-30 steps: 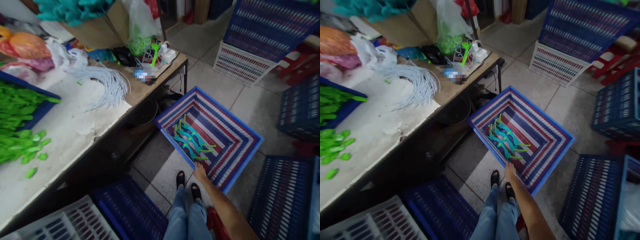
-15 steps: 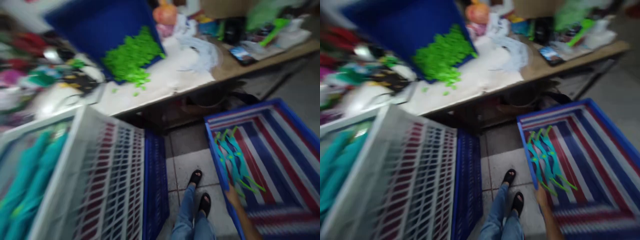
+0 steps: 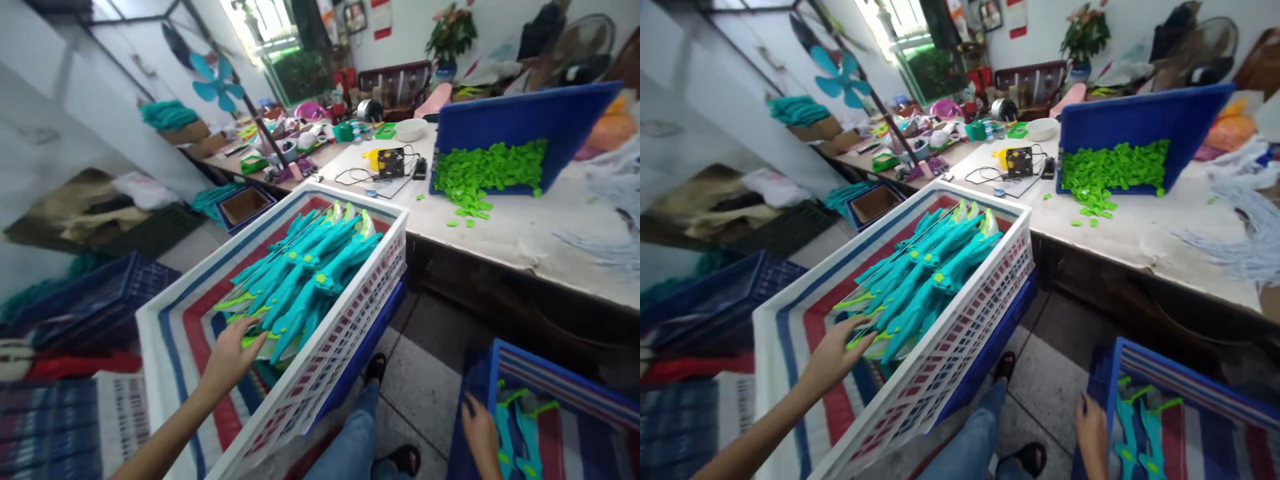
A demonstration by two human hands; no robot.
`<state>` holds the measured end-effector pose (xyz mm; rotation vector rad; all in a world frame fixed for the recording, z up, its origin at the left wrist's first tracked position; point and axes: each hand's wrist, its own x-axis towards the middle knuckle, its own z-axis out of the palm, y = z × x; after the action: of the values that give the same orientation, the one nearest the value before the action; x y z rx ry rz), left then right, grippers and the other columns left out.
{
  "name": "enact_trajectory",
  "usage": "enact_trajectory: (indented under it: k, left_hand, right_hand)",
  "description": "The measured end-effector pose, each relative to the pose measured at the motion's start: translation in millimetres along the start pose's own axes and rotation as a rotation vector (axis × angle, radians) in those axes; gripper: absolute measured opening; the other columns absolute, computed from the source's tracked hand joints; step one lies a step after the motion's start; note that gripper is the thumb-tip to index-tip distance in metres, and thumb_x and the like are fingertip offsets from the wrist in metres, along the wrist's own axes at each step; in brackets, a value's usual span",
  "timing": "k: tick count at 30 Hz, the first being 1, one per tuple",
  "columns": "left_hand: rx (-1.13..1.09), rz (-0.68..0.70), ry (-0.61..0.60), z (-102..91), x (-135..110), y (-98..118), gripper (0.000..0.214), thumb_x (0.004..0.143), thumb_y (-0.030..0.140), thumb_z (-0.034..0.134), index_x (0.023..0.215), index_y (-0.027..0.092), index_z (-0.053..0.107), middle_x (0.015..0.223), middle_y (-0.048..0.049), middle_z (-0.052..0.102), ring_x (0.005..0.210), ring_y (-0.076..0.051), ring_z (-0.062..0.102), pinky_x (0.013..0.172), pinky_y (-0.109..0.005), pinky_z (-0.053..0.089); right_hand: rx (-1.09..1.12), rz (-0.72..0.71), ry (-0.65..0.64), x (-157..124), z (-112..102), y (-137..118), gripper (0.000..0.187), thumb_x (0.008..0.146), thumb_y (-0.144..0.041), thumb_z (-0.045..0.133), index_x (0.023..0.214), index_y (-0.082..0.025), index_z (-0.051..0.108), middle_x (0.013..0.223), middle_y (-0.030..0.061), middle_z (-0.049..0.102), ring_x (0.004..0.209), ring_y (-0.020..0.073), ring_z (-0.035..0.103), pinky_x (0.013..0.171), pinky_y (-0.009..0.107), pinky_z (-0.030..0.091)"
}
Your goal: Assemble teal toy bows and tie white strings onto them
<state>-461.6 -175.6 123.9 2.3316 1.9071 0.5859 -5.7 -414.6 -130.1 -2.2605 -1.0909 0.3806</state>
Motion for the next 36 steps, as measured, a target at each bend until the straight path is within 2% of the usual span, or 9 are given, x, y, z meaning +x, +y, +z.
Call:
enact_trajectory:
  k: [4, 7, 9, 11, 15, 18, 25, 31, 36]
  left_hand:
    - [-0.052, -0.017, 0.034, 18.7, 46.6, -18.7, 0.046, 0.081, 0.054, 0.046, 0.102, 0.015, 0.061, 0.108, -0.0162, 0.066, 0.107, -0.032, 0.06, 0.097, -0.047, 0.046]
    - [-0.024, -0.01, 0.028, 39.5, 95.4, -19.7, 0.048, 0.08, 0.052, 0.053, 0.109, 0.015, 0.059, 0.118, -0.0176, 0.061, 0.117, -0.033, 0.053, 0.102, -0.048, 0.04]
    - [-0.001, -0.027, -0.012, 54.4, 125.1, -20.7, 0.053, 0.077, 0.052, 0.06, 0.113, 0.014, 0.058, 0.125, -0.0194, 0.056, 0.123, -0.035, 0.048, 0.104, -0.049, 0.038]
    - [-0.002, -0.079, -0.054, 66.6, 150.3, -25.8, 0.055, 0.078, 0.051, 0.062, 0.116, 0.013, 0.057, 0.13, -0.0204, 0.053, 0.126, -0.036, 0.045, 0.104, -0.049, 0.038]
    - [0.001, -0.251, -0.255, 80.9, 189.5, -49.5, 0.055, 0.083, 0.043, 0.058, 0.128, 0.012, 0.049, 0.134, -0.019, 0.051, 0.128, -0.033, 0.044, 0.104, -0.044, 0.037]
    - [-0.004, -0.314, -0.468, 89.9, 206.9, -66.4, 0.063, 0.077, 0.034, 0.065, 0.131, 0.01, 0.046, 0.13, -0.0192, 0.054, 0.123, -0.032, 0.05, 0.101, -0.039, 0.04]
    - [-0.029, -0.415, -0.517, 85.3, 218.6, -74.2, 0.049, 0.078, 0.025, 0.057, 0.125, 0.01, 0.051, 0.122, -0.0181, 0.061, 0.114, -0.033, 0.057, 0.091, -0.037, 0.046]
    - [-0.263, -0.37, -0.667, 70.2, 200.3, -53.4, 0.037, 0.074, 0.039, 0.062, 0.105, 0.019, 0.062, 0.108, -0.0066, 0.069, 0.101, -0.027, 0.064, 0.083, -0.031, 0.05]
    - [-0.367, -0.541, -0.68, 86.0, 170.3, -19.1, 0.071, 0.062, 0.036, 0.074, 0.124, 0.014, 0.047, 0.112, -0.0149, 0.067, 0.105, -0.036, 0.062, 0.085, -0.043, 0.052]
  right_hand:
    - [0.027, -0.526, 0.038, 111.3, -19.2, -185.4, 0.039, 0.091, -0.035, 0.036, 0.102, -0.018, 0.069, 0.099, 0.0124, 0.07, 0.096, 0.0261, 0.061, 0.091, 0.043, 0.047]
    - [-0.08, -0.924, -0.093, 161.6, -10.5, -322.4, 0.034, 0.09, -0.02, 0.042, 0.115, -0.018, 0.065, 0.114, 0.0113, 0.066, 0.113, 0.0259, 0.051, 0.1, 0.042, 0.038]
    - [-0.241, -1.082, -0.24, 181.2, 6.2, -388.1, 0.039, 0.087, -0.014, 0.044, 0.121, -0.019, 0.061, 0.127, 0.0115, 0.06, 0.12, 0.0284, 0.045, 0.103, 0.046, 0.031]
    - [-0.416, -1.172, -0.417, 194.5, 26.7, -428.4, 0.045, 0.083, -0.012, 0.048, 0.126, -0.019, 0.057, 0.132, 0.0128, 0.056, 0.122, 0.0308, 0.042, 0.104, 0.051, 0.026]
    - [-0.678, -1.269, -0.699, 211.4, 57.7, -453.5, 0.051, 0.077, -0.014, 0.055, 0.128, -0.015, 0.053, 0.12, 0.0158, 0.059, 0.111, 0.0322, 0.048, 0.1, 0.054, 0.027]
    - [-0.764, -1.326, -0.737, 219.7, 65.6, -454.9, 0.036, 0.083, -0.014, 0.049, 0.119, -0.014, 0.056, 0.107, 0.0151, 0.06, 0.101, 0.0295, 0.052, 0.091, 0.048, 0.033]
    - [-0.808, -1.439, -0.839, 238.8, 72.1, -463.3, 0.02, 0.091, -0.014, 0.041, 0.1, -0.013, 0.06, 0.097, 0.0139, 0.059, 0.094, 0.0252, 0.05, 0.074, 0.035, 0.032]
    - [-0.795, -1.451, -0.894, 244.4, 80.2, -465.5, 0.022, 0.092, -0.016, 0.041, 0.102, -0.012, 0.059, 0.096, 0.0133, 0.059, 0.089, 0.0236, 0.051, 0.073, 0.035, 0.031]
    - [-0.761, -1.434, -0.863, 240.2, 84.1, -464.7, 0.022, 0.093, -0.018, 0.04, 0.101, -0.012, 0.06, 0.095, 0.0133, 0.059, 0.089, 0.0241, 0.052, 0.074, 0.035, 0.031]
